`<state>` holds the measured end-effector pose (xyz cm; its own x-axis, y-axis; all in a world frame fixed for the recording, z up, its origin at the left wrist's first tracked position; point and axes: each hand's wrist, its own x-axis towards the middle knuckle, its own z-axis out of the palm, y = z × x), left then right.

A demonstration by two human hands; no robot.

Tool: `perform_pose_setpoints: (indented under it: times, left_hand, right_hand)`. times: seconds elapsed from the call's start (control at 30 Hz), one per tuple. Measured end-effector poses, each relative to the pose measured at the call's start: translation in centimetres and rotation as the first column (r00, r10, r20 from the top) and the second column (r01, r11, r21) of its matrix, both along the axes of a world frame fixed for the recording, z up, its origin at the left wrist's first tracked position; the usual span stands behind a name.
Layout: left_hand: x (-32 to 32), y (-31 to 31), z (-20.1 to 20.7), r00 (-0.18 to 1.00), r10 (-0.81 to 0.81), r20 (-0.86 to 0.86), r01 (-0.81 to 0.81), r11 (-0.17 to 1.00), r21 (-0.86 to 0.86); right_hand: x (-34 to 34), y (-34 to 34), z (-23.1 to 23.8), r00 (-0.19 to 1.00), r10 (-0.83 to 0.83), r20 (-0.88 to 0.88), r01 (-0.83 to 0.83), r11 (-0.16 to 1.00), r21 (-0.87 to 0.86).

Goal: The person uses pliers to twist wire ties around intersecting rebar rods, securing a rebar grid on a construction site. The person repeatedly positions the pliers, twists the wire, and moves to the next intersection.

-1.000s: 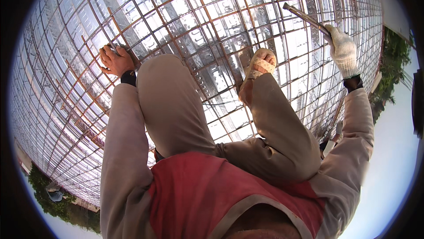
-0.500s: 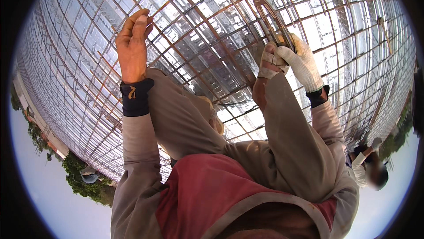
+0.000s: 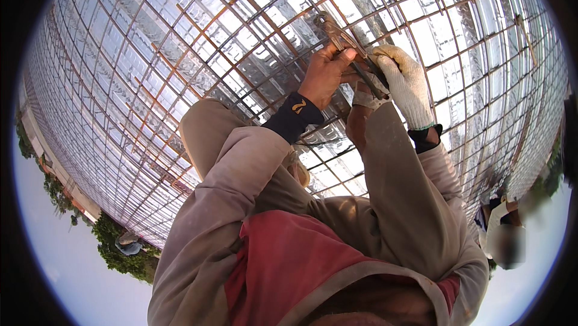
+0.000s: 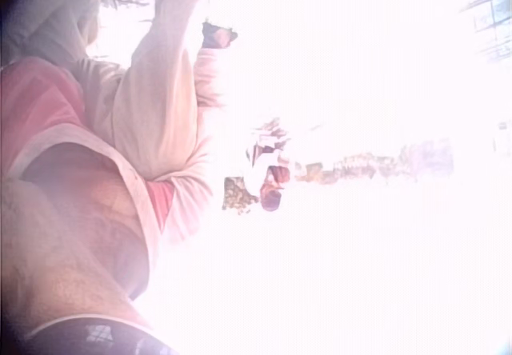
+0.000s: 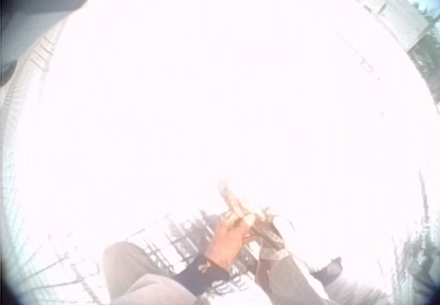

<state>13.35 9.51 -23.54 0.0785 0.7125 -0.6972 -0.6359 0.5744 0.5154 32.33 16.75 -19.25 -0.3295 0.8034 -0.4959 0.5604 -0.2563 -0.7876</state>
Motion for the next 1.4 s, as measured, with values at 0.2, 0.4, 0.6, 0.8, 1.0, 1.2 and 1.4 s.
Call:
perform_pose_setpoints:
  times: [0.2,0.4,0.6,0.8,1.0,1.2,1.4]
  left_hand:
    - [-2.4,0.2,1.3,0.983,0.078,0.169,-0.107,0.98,0.165]
    - [-3.9,0.6,2.7,0.981,0.15,-0.125,-0.101,0.939,0.329]
    - [-6.0,0.6,3.6,0.908,0.155,-0.389,0.033,0.9,0.434]
    - [-8.0,0.9,5.2,0.89,-0.345,-0.297,0.419,0.876,0.239]
    - [-6.8,-0.2,4.7,0.823,-0.493,-0.283,0.554,0.808,0.201]
    - [-10.8,-1.2,2.6,0.209,-0.243,-0.947,0.248,0.95,-0.189]
    - [-13.1,-1.3,-1.1,-0.113,-0.483,-0.868,0.071,0.868,-0.492]
  right_hand:
    - [-0.1,1.9,2.4,0.942,-0.252,-0.223,0.144,0.901,-0.409]
    - [-0.7,3.8,1.8,0.956,-0.18,-0.232,0.145,0.976,-0.162]
    - [0.6,3.6,1.8,0.792,-0.469,-0.391,0.33,0.867,-0.373]
    - [-0.8,4.3,5.4,0.835,-0.454,-0.31,0.36,0.878,-0.316]
    - [4.5,6.9,5.0,0.674,-0.589,-0.445,0.613,0.783,-0.108]
    - [9.6,7.1,7.1,0.906,-0.421,0.05,0.411,0.901,0.137]
    - [9.8,5.2,2.9,0.893,-0.236,0.383,0.18,0.968,0.177]
